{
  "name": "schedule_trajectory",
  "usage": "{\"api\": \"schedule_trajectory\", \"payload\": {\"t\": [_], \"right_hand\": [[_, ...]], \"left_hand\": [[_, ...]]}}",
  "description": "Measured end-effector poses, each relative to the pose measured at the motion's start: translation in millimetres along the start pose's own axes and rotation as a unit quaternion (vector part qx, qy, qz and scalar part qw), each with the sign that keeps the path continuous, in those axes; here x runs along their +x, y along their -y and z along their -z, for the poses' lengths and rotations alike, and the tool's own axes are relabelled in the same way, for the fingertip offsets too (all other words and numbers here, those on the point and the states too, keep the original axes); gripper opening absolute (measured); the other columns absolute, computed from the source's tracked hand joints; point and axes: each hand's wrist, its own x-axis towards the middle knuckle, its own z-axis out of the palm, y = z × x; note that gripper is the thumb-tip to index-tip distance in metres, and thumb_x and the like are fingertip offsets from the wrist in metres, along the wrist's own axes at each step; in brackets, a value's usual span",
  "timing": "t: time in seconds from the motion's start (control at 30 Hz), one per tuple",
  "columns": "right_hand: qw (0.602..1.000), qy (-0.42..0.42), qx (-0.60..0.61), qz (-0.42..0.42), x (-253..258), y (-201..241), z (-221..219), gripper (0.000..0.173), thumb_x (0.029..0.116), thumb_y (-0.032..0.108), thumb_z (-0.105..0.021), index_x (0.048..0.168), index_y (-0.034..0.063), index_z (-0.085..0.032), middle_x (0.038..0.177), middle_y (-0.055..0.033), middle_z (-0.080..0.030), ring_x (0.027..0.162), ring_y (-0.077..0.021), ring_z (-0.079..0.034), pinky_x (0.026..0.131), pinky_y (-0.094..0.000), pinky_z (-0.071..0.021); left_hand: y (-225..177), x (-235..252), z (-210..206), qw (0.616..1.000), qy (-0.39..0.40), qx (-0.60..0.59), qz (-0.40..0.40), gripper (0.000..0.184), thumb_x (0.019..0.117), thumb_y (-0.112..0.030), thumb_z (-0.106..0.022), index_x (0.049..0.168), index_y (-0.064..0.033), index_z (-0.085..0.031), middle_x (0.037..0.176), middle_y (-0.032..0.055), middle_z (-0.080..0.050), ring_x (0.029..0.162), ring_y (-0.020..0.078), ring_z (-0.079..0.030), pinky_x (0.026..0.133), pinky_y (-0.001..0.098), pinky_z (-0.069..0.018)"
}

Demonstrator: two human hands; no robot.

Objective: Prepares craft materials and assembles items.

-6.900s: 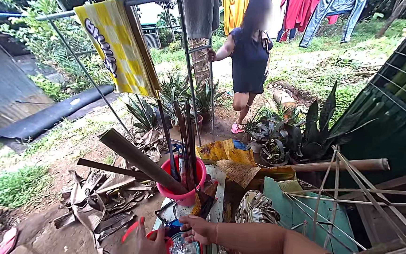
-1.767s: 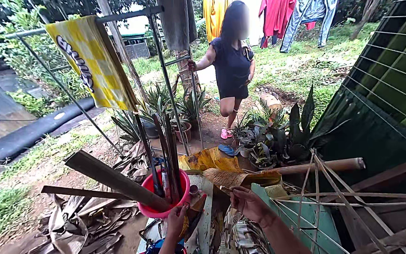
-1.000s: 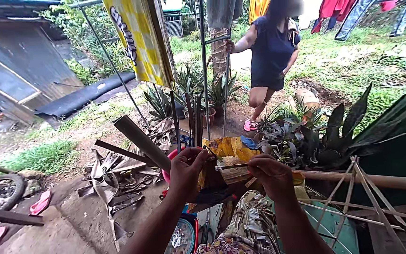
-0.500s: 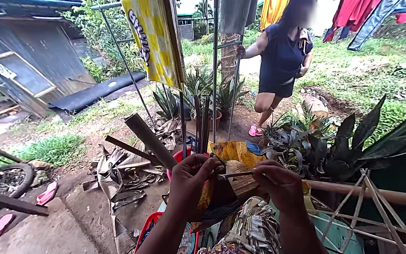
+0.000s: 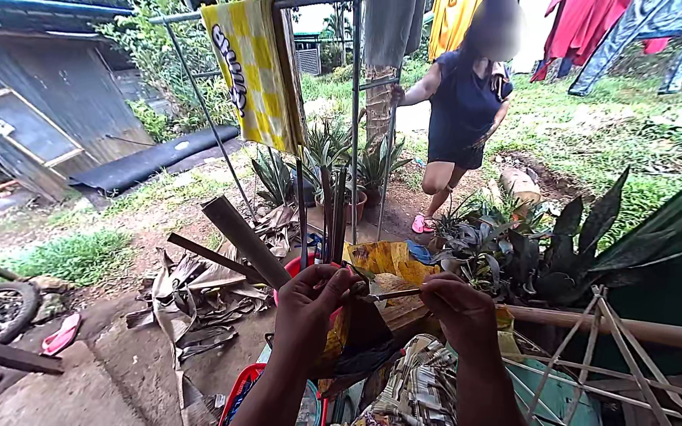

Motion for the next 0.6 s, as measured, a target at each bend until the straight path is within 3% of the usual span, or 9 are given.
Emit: {"api": "schedule_trajectory", "payload": {"t": [0.3, 0.47, 0.6], "right_hand": [[1.0, -0.016, 0.001, -0.013, -3.7, -7.4, -5.2, 0.014, 0.095, 0.007, -0.07, 0.107, 0.0092, -0.078, 0.106, 0.0006, -0.072, 0.098, -0.0065, -0.068, 0.087, -0.0223, -0.059], [0.999, 0.021, 0.035, -0.022, -4.1, -5.5, -0.6, 0.014, 0.0982, 0.016, -0.068, 0.108, 0.0133, -0.078, 0.104, 0.0052, -0.073, 0.095, -0.0034, -0.068, 0.086, -0.0207, -0.0587], [0.998, 0.036, 0.037, -0.032, -0.1, -5.2, -3.8, 0.014, 0.0985, 0.018, -0.068, 0.106, 0.011, -0.078, 0.099, 0.0054, -0.074, 0.089, -0.0014, -0.068, 0.082, -0.0192, -0.0585]], "left_hand": [[-1.1, -2.1, 4.4, 1.0, -0.02, 0.0, -0.004, 0.009, 0.0997, -0.001, -0.058, 0.097, 0.0003, -0.067, 0.09, 0.0109, -0.075, 0.081, 0.0183, -0.075, 0.076, 0.0339, -0.0647], [-2.3, -2.6, 3.6, 0.999, -0.03, -0.013, 0.005, 0.009, 0.0998, 0.001, -0.057, 0.097, 0.0009, -0.066, 0.089, 0.0114, -0.073, 0.08, 0.0187, -0.074, 0.077, 0.0346, -0.0646], [-1.9, -3.6, 4.3, 1.0, -0.022, -0.015, -0.001, 0.008, 0.0991, 0.0, -0.058, 0.096, 0.0001, -0.066, 0.09, 0.0113, -0.074, 0.081, 0.0187, -0.075, 0.078, 0.0344, -0.0645]]}}
